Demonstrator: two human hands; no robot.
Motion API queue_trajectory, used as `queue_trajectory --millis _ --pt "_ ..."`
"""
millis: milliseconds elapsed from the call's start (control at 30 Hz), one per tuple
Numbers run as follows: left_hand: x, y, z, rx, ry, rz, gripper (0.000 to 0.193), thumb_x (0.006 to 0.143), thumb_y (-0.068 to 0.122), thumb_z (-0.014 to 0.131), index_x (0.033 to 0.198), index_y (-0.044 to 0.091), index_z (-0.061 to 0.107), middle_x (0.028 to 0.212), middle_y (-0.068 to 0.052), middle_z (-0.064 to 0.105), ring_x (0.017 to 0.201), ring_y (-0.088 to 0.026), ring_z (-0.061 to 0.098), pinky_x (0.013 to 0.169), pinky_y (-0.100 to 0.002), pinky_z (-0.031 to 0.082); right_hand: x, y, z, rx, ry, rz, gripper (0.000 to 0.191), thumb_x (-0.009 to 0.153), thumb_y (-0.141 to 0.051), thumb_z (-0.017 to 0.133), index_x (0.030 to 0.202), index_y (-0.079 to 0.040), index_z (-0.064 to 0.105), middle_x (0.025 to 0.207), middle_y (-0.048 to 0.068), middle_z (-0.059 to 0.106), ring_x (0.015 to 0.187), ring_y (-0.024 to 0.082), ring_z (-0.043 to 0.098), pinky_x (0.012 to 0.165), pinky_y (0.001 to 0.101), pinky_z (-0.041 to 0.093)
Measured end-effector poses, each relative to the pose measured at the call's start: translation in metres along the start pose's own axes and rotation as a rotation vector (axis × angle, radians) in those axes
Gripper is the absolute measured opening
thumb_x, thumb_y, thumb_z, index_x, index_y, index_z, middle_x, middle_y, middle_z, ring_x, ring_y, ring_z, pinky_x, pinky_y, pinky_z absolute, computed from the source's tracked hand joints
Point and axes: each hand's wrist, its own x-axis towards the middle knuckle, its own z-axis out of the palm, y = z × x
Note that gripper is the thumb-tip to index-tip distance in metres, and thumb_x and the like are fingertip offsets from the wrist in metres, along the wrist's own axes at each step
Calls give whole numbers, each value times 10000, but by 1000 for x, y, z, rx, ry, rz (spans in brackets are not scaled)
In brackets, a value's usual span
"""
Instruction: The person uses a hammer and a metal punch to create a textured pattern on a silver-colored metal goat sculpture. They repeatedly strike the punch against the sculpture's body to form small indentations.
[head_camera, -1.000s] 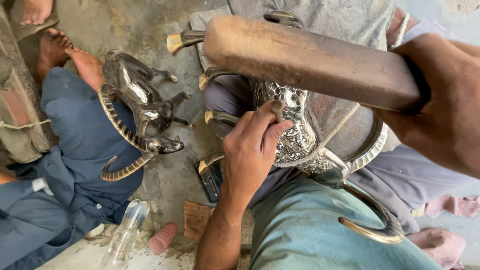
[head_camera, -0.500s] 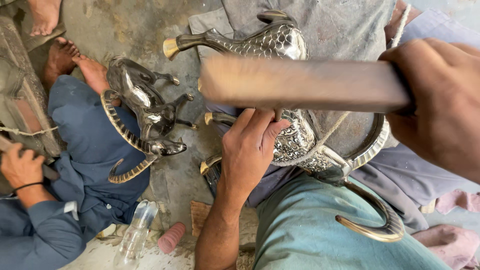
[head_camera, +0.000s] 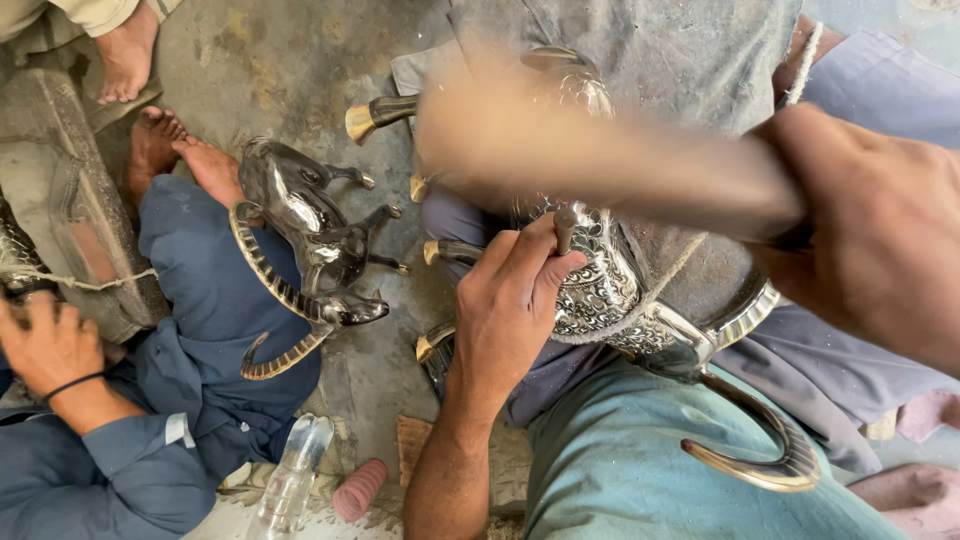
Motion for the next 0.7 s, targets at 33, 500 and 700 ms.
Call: queue_trajectory --millis 33,500,700 --pt "1 -1 0 28 16 49 268 1006 213 753 1220 109 630 994 -72 669 860 -246 695 734 -369 559 1 0 0 -7 37 -40 469 700 -59 823 1115 34 626 971 211 704 837 380 712 734 454 570" --pt "1 -6 -2 69 27 149 280 1011 179 756 1243 150 602 1029 -76 674 923 -267 685 796 -383 559 3 -19 -4 -126 107 -66 443 708 -166 847 1069 -8 645 862 164 683 778 355 702 712 454 555" --pt "3 -5 -4 14 2 81 325 994 166 760 1289 134 625 989 -72 668 865 -244 682 759 -376 559 4 -15 -1 -167 -18 -84 435 708 -84 810 1086 24 624 905 164 683 820 348 708 702 438 571"
